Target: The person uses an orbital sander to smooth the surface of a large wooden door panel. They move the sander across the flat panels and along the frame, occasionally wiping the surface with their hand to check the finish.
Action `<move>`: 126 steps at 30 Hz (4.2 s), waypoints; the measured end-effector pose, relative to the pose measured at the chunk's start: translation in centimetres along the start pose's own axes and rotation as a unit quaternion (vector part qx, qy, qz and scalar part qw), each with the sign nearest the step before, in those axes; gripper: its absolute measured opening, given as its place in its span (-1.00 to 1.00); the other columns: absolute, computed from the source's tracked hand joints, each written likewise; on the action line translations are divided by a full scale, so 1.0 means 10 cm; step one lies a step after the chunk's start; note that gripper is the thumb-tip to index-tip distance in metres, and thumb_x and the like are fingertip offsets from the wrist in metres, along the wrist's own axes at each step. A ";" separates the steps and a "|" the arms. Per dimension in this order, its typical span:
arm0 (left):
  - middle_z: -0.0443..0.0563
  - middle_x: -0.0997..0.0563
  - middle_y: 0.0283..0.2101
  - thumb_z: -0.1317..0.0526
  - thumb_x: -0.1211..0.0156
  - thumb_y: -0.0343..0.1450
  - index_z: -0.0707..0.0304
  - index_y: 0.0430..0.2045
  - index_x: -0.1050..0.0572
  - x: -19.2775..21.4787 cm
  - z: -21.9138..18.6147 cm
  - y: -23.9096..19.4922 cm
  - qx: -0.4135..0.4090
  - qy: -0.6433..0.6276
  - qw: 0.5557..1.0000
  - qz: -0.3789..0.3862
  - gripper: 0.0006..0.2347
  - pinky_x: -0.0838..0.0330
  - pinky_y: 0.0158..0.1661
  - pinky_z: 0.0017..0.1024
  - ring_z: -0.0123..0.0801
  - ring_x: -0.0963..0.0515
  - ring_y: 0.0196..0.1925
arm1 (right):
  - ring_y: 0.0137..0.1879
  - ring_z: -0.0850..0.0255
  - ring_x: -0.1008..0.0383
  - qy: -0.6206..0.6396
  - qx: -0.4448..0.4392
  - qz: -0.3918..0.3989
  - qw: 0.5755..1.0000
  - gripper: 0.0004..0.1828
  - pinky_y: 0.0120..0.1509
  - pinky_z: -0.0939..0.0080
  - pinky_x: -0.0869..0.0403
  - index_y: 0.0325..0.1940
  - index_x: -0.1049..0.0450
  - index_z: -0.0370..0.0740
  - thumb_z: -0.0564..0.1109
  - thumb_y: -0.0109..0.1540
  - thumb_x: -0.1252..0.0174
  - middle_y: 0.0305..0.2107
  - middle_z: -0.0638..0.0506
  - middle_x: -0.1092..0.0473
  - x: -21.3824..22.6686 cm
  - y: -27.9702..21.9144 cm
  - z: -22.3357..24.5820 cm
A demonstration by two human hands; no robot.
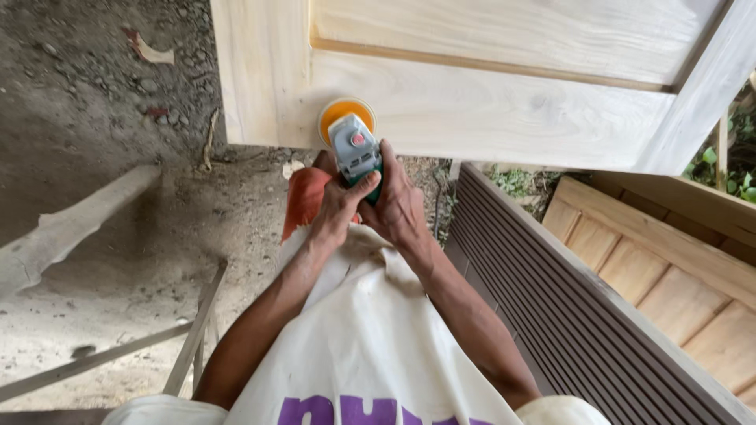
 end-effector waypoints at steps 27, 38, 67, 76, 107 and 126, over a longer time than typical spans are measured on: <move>0.15 -0.68 -0.14 -0.30 -0.28 0.24 0.32 -0.03 -0.50 -3.99 1.76 0.71 0.033 0.128 0.967 0.218 -0.34 -0.67 -0.19 -0.28 -0.25 -0.73 -0.15 | -0.05 -0.13 -0.65 -0.012 -0.200 -0.120 0.972 -0.14 -0.11 0.01 -0.73 0.35 0.10 -0.16 0.02 0.30 -0.43 0.04 -0.36 -0.46 2.72 -1.13 -2.83; 0.07 -0.71 -0.40 -0.38 -0.16 0.21 0.27 -0.19 -0.59 -4.84 2.31 0.92 0.019 0.240 0.944 0.225 -0.35 -0.65 -0.50 -0.37 -0.37 -0.72 -0.47 | 0.06 -0.14 -0.59 -0.055 -0.274 -0.214 0.936 -0.12 0.02 -0.16 -0.61 0.33 0.10 -0.15 0.00 0.26 -0.45 -0.01 -0.33 -0.47 3.23 -1.58 -3.40; 0.07 -0.54 0.07 -0.16 -0.41 0.24 0.28 0.17 -0.40 0.36 -0.10 0.05 -0.027 -0.005 1.000 0.010 -0.31 -0.54 0.12 -0.18 -0.24 -0.54 0.12 | -0.25 -0.27 -0.58 -0.014 -0.087 0.055 0.995 0.02 -0.31 -0.14 -0.58 0.41 0.01 -0.47 -0.02 0.07 -0.41 -0.15 -0.44 -0.45 -0.32 0.29 0.21; 0.09 -0.47 0.18 -0.16 -0.36 0.33 0.28 0.23 -0.34 0.34 0.06 -0.03 -0.057 -0.010 0.998 -0.027 -0.33 -0.35 0.26 -0.22 -0.21 -0.45 0.24 | -0.05 -0.29 -0.54 -0.028 -0.064 0.040 0.997 -0.04 -0.19 -0.14 -0.58 0.41 -0.05 -0.43 -0.08 0.06 -0.37 -0.08 -0.43 -0.44 -0.29 0.19 0.17; 0.17 -0.56 0.07 0.00 -0.26 0.54 0.26 0.00 -0.51 -2.62 0.46 0.46 -0.438 0.606 0.649 0.141 -0.68 -0.41 0.18 -0.02 -0.04 -0.53 0.16 | -0.17 -0.07 -0.60 -0.031 -0.216 -0.152 0.964 -0.16 -0.12 0.03 -0.65 0.33 0.12 -0.15 -0.33 0.18 -0.29 -0.08 -0.34 -0.43 2.90 -1.24 -3.01; 0.38 -0.20 0.44 0.09 -0.20 0.58 0.42 0.36 -0.21 0.25 -0.97 0.18 -0.365 0.670 0.632 -0.134 -0.49 0.04 0.41 0.20 0.20 -0.08 0.55 | -0.03 -0.02 -0.50 0.069 -0.276 -0.205 0.937 -0.16 0.02 -0.03 -0.72 0.28 0.09 -0.22 -0.30 0.06 -0.26 -0.05 -0.27 -0.31 1.91 -0.71 -1.96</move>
Point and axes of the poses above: each hand's wrist, its own y-axis towards the middle knuckle, its own x-axis out of the back of the hand, z = x × y, the point moved 8 cm from there along y, towards the middle knuckle
